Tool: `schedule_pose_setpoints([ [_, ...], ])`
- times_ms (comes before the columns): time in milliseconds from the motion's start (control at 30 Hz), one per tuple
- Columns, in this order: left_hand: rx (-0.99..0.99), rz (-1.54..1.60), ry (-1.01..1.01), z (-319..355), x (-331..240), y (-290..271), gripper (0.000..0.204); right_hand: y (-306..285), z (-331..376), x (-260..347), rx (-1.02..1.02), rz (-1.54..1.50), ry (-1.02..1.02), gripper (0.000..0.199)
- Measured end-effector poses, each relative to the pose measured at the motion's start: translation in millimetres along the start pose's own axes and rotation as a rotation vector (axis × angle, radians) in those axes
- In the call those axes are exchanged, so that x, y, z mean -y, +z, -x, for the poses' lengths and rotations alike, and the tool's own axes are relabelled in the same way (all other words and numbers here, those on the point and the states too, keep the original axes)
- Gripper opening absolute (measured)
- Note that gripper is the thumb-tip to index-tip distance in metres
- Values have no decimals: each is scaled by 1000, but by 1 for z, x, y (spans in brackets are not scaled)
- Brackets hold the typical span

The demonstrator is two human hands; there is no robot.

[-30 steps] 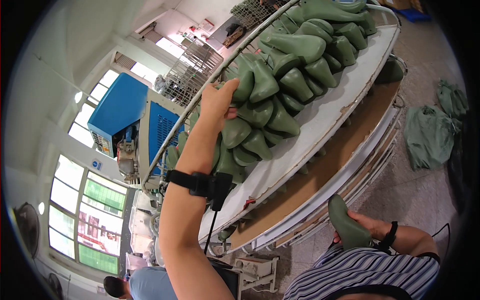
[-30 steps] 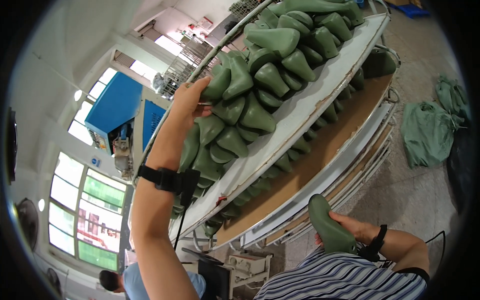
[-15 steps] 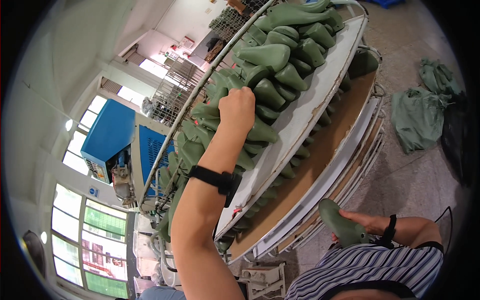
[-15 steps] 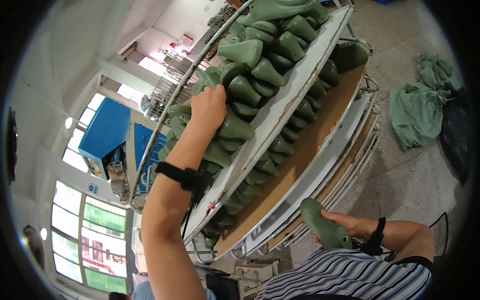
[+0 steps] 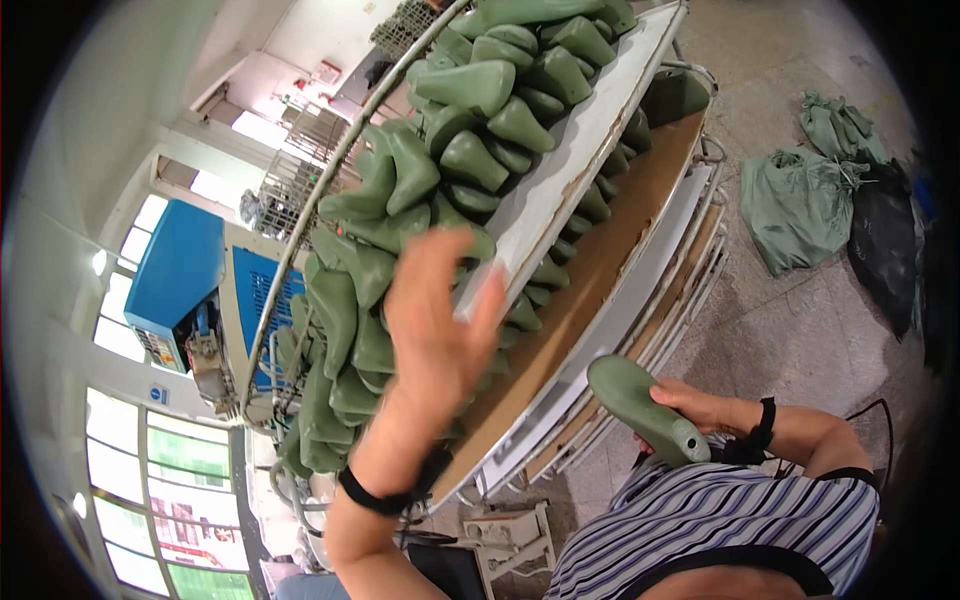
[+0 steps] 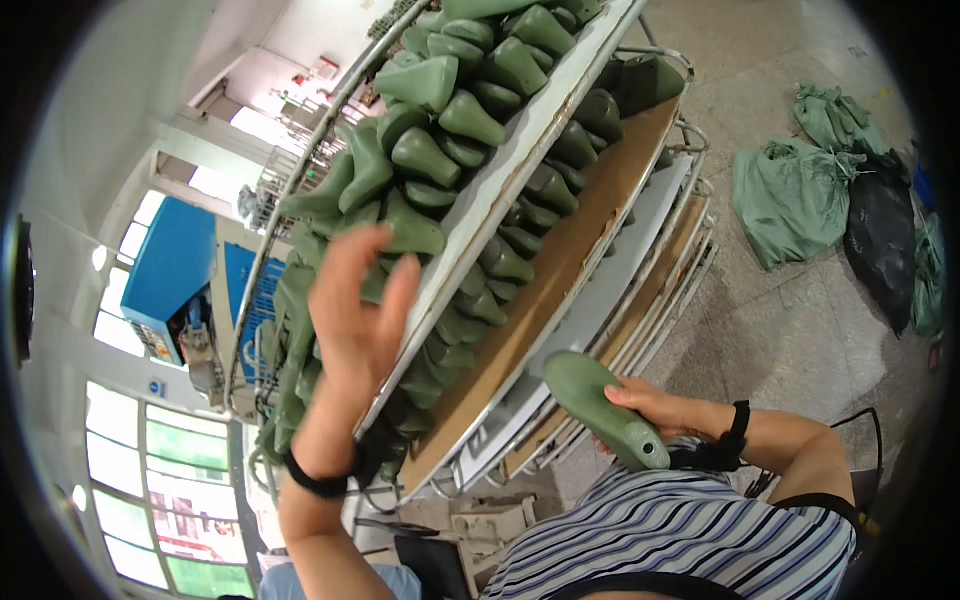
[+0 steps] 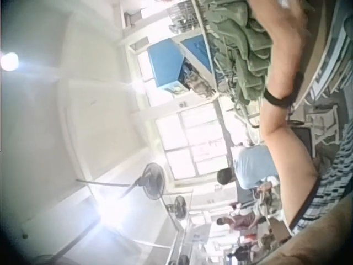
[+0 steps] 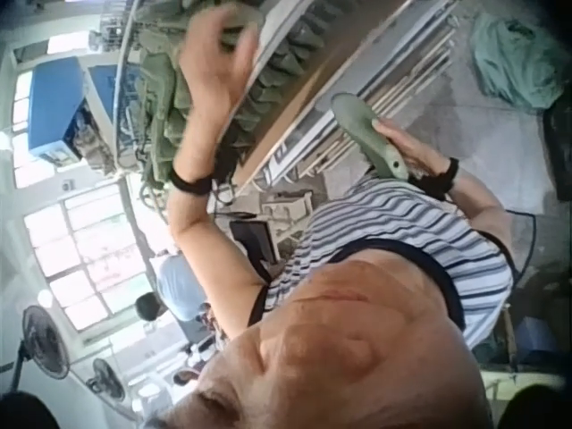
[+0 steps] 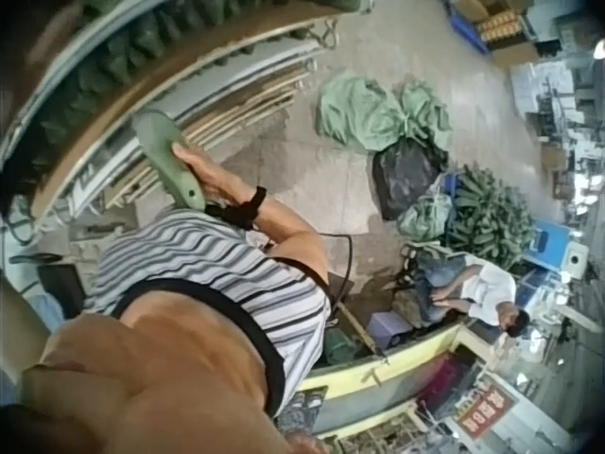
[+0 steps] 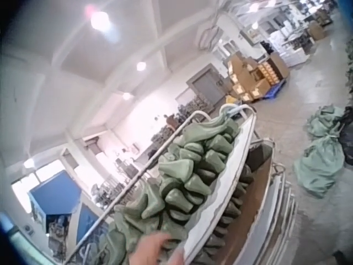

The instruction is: Transferring green plastic shoe lasts from a mobile drying/storage rack to an assembly workbench.

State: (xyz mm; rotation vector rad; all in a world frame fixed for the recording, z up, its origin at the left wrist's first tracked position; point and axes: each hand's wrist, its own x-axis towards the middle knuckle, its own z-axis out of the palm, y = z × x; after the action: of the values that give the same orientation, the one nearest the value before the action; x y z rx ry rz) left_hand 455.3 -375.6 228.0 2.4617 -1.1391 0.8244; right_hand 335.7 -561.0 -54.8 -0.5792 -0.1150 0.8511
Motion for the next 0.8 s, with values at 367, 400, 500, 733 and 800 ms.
schedule_pose_setpoints([
  [367, 0, 1071, -728, 168, -94, 51, 58, 119, -44, 68, 72, 859, -681, 59],
  [400, -57, 1173, -946, 167, -95, 44, 65, 128, -46, 69, 114, 1007, -658, 55],
  [500, -220, 1293, -987, 178, -92, 29, 66, 122, -65, 73, 176, 1459, -903, 48],
  [733, -300, 1531, -1284, 230, -80, -8, 67, 97, -117, 319, -770, 1700, -884, 47],
  [800, -331, 1451, -1309, 242, -83, -20, 67, 101, -121, 353, -749, 1321, -539, 56],
])
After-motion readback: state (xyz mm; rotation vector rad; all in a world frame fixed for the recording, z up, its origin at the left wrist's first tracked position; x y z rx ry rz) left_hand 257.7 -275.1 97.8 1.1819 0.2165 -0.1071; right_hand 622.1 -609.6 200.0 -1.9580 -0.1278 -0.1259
